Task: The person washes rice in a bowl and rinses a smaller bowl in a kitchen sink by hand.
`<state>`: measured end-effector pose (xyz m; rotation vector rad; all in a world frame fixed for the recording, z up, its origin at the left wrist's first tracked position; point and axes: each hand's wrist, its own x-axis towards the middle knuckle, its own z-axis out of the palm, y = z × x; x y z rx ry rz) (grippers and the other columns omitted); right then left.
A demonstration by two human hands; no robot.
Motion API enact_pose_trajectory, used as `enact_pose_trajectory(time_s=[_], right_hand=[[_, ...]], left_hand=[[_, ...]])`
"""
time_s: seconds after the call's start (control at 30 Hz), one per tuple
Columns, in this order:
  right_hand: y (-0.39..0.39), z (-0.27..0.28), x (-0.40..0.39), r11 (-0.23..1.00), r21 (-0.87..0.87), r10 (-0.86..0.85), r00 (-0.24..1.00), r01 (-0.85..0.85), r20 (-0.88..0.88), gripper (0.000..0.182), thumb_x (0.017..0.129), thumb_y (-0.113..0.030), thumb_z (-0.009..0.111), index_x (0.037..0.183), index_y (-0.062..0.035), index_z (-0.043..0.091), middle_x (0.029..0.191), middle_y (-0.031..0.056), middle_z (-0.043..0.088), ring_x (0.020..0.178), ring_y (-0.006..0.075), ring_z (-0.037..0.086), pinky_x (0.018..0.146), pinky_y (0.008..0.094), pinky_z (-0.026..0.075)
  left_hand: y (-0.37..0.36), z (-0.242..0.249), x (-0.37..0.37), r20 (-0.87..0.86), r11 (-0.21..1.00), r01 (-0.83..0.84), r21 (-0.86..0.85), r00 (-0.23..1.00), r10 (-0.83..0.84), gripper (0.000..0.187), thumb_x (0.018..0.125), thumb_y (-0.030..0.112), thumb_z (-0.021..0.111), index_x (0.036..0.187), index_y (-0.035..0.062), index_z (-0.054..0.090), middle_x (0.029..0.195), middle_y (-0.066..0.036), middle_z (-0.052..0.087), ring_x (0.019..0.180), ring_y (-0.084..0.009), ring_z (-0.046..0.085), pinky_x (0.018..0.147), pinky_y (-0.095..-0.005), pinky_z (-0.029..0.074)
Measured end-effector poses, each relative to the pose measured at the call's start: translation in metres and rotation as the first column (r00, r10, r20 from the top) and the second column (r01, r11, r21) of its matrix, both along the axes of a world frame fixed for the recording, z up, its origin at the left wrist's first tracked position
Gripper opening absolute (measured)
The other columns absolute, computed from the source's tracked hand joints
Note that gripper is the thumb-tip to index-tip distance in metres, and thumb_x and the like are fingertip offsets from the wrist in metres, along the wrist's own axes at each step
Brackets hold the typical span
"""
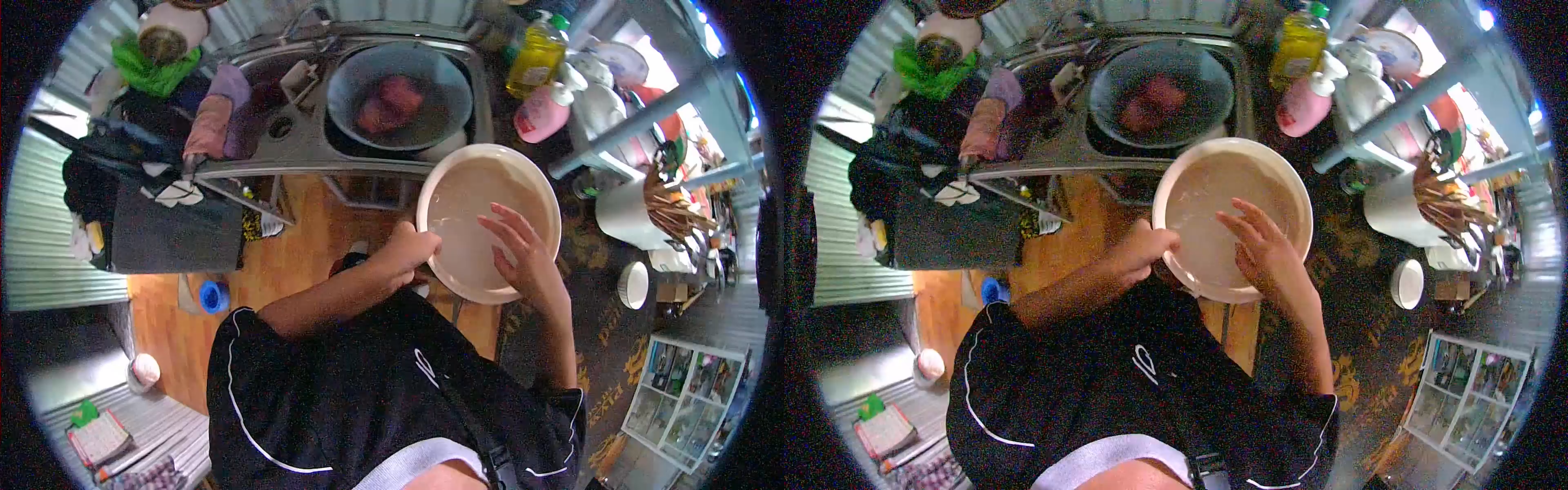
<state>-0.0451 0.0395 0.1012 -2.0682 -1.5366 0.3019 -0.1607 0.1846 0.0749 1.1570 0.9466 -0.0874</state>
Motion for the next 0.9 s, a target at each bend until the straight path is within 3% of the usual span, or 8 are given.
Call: enact_pose_trajectory(time_s=[0.17,0.23,0.37,0.5,0.6,0.7,0.83,0.9], right_hand=[[0.076,0.006,-0.011,1.0,-0.014,0.023,0.992,-0.025,-0.121,0.043,0.064,0.005,0.05,0.104,-0.0102,0.05,0.11,0.0128,0.044,0.1,0.0271,0.044,0.085,0.0334,0.037],[0.108,0.012,-0.019,0.995,0.074,0.063,0.994,-0.07,0.091,0.038,0.066,0.003,0.048,0.101,-0.0107,0.051,0.111,0.0122,0.043,0.096,0.0298,0.046,0.086,0.036,0.036],[0.165,-0.003,-0.019,0.938,0.344,-0.062,0.997,0.045,0.04,0.031,0.067,0.002,0.05,0.096,-0.0086,0.053,0.109,0.012,0.046,0.096,0.0294,0.047,0.087,0.0372,0.033],[0.226,-0.03,-0.021,0.86,0.409,-0.136,0.909,0.307,-0.395,0.021,0.072,-0.004,0.052,0.093,-0.0024,0.054,0.097,0.0099,0.054,0.087,0.0181,0.051,0.073,0.0279,0.042],[0.279,-0.066,-0.026,0.856,0.113,-0.254,0.6,0.505,-0.758,0.028,0.081,-0.021,0.045,0.096,0.0013,0.052,0.094,0.0096,0.054,0.074,0.017,0.054,0.064,0.0257,0.043],[0.339,-0.099,-0.054,0.961,-0.071,-0.119,0.167,0.267,-0.979,0.039,0.082,-0.026,0.044,0.11,-0.0002,0.041,0.095,0.0105,0.053,0.08,0.0198,0.053,0.066,0.0296,0.043],[0.415,-0.144,-0.1,0.934,0.039,-0.038,0.207,0.356,-0.978,0.031,0.083,-0.021,0.042,0.106,0.0007,0.045,0.091,0.0089,0.053,0.078,0.0168,0.053,0.064,0.0309,0.047],[0.451,-0.14,-0.108,0.96,0.009,-0.012,0.073,0.281,-0.997,0.026,0.083,-0.017,0.042,0.099,0.0024,0.046,0.087,0.0082,0.054,0.073,0.0164,0.054,0.06,0.0292,0.047]], left_hand=[[0.062,-0.006,-0.032,0.19,0.97,-0.242,0.023,0.954,0.234,0.032,0.057,0.007,0.054,0.083,-0.0106,0.049,0.073,-0.015,0.053,0.064,-0.023,0.053,0.055,-0.031,0.042],[0.094,0.011,-0.05,-0.008,0.952,-0.297,-0.074,0.955,0.297,0.036,0.056,0.002,0.054,0.09,-0.0051,0.048,0.076,-0.012,0.051,0.067,-0.0231,0.052,0.057,-0.0314,0.044],[0.176,-0.019,-0.087,0.128,0.952,-0.235,-0.196,0.957,0.262,0.043,0.055,-0.004,0.046,0.098,-0.0047,0.043,0.086,-0.015,0.05,0.075,-0.0229,0.052,0.058,-0.0309,0.045],[0.248,-0.02,-0.118,0.154,0.904,-0.416,-0.096,0.891,0.426,0.051,0.054,-0.004,0.046,0.104,-0.0034,0.036,0.092,-0.015,0.046,0.081,-0.0233,0.049,0.061,-0.0306,0.045],[0.323,-0.011,-0.14,0.109,0.923,-0.383,0.049,0.92,0.376,0.056,0.052,-0.004,0.047,0.106,-0.003,0.032,0.094,-0.016,0.045,0.083,-0.0266,0.049,0.064,-0.0328,0.046],[0.386,-0.035,-0.154,0.274,0.89,-0.387,0.242,0.907,0.32,0.058,0.051,-0.005,0.046,0.107,-0.0043,0.031,0.096,-0.017,0.045,0.087,-0.0298,0.048,0.067,-0.0344,0.046],[0.435,-0.009,-0.146,0.174,0.863,-0.417,0.284,0.908,0.382,0.061,0.051,-0.007,0.043,0.111,-0.002,0.032,0.097,-0.016,0.046,0.092,-0.0307,0.046,0.068,-0.0372,0.047],[0.452,0.0,-0.143,0.17,0.845,-0.402,0.353,0.916,0.364,0.066,0.051,-0.008,0.041,0.114,0.0029,0.032,0.097,-0.014,0.048,0.09,-0.0311,0.048,0.064,-0.038,0.048]])
